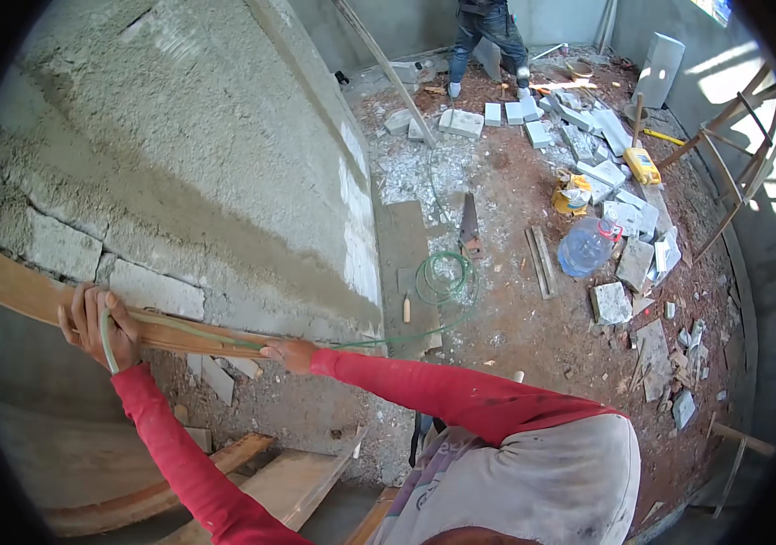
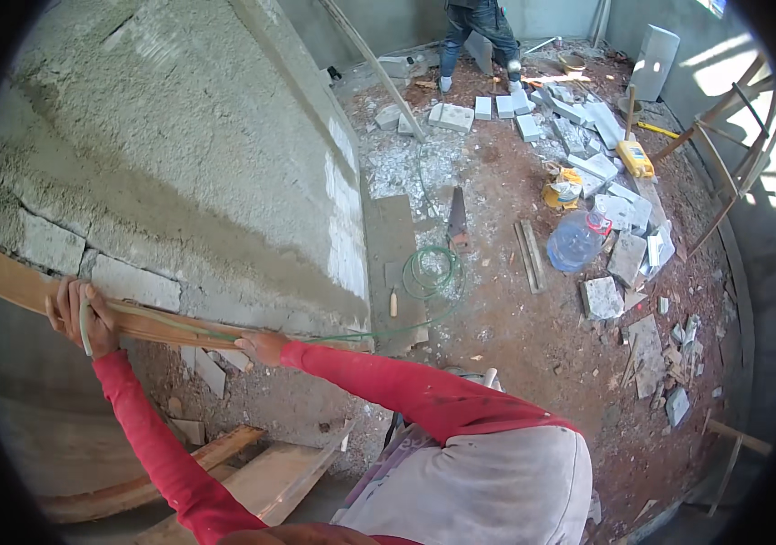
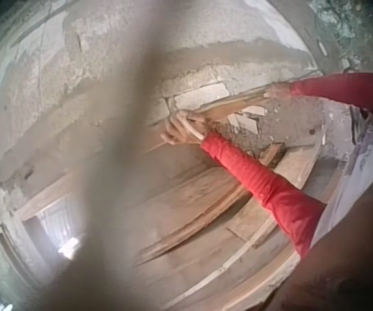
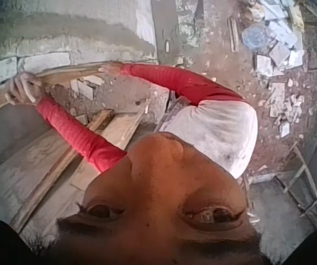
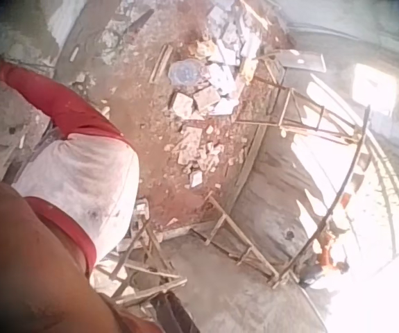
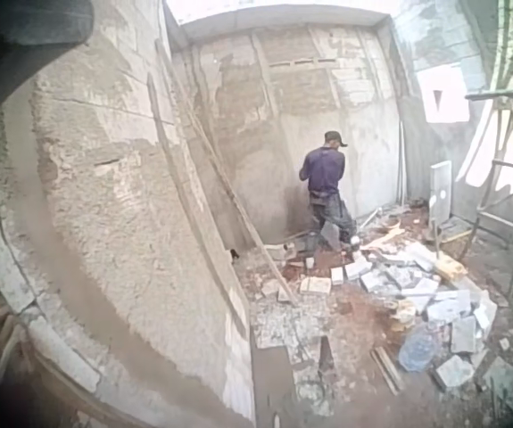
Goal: The person measures a wooden frame using a water level tube, coils the tube, and walks outside to wash a plastic cup and their hands in a bucket of water.
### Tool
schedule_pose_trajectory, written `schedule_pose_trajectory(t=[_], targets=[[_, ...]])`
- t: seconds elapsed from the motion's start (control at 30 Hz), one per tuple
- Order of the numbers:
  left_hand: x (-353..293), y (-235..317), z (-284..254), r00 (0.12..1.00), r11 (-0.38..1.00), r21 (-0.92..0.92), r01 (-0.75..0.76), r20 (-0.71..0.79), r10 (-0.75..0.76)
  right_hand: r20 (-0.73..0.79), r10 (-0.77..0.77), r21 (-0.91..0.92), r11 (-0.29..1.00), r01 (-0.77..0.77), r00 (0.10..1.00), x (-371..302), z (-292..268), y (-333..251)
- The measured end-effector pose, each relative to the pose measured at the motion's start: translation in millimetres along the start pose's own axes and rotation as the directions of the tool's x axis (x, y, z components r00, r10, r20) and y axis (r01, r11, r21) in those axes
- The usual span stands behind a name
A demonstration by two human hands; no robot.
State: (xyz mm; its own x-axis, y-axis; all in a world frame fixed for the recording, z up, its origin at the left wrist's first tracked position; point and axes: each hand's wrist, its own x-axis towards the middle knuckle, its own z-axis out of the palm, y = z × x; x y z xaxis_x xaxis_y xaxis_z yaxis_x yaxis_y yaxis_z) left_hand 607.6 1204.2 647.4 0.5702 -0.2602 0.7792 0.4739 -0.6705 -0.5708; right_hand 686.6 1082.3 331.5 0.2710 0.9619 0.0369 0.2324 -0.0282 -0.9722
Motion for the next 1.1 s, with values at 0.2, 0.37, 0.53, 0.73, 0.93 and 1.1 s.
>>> schedule_pose_trajectory(t=[0.2,0.37,0.53,0.73,0.93,1.1], targets=[[0.2,0.6,-1.5,1.000,1.000,0.007,0.004,0.023,-0.004,-0.009,-0.038,-0.015,0.999,0.037,0.999,0.2,-1.8,-1.8],[-0.4,1.1,-0.3,1.000,1.000,0.003,0.018,0.013,-0.018,-0.029,-0.049,-0.028,0.998,0.048,0.998,2.0,0.5,0.5],[-0.2,1.2,-0.4,0.999,1.000,0.011,0.012,0.040,-0.012,-0.010,-0.023,-0.054,0.998,0.023,1.000,4.2,1.2,2.1],[4.1,6.6,-2.7,0.999,1.000,0.010,0.027,0.022,-0.027,-0.045,-0.066,-0.033,0.997,0.064,0.997,6.8,5.1,8.8],[1.0,3.2,-3.3,0.998,0.998,0.025,0.050,0.040,-0.051,-0.141,-0.196,0.070,0.976,0.207,0.970,15.7,19.8,21.2],[-1.6,-1.7,0.1,0.999,0.999,0.042,0.031,-0.019,-0.030,-0.123,-0.086,0.047,0.995,0.092,0.989,21.8,23.6,23.5]])
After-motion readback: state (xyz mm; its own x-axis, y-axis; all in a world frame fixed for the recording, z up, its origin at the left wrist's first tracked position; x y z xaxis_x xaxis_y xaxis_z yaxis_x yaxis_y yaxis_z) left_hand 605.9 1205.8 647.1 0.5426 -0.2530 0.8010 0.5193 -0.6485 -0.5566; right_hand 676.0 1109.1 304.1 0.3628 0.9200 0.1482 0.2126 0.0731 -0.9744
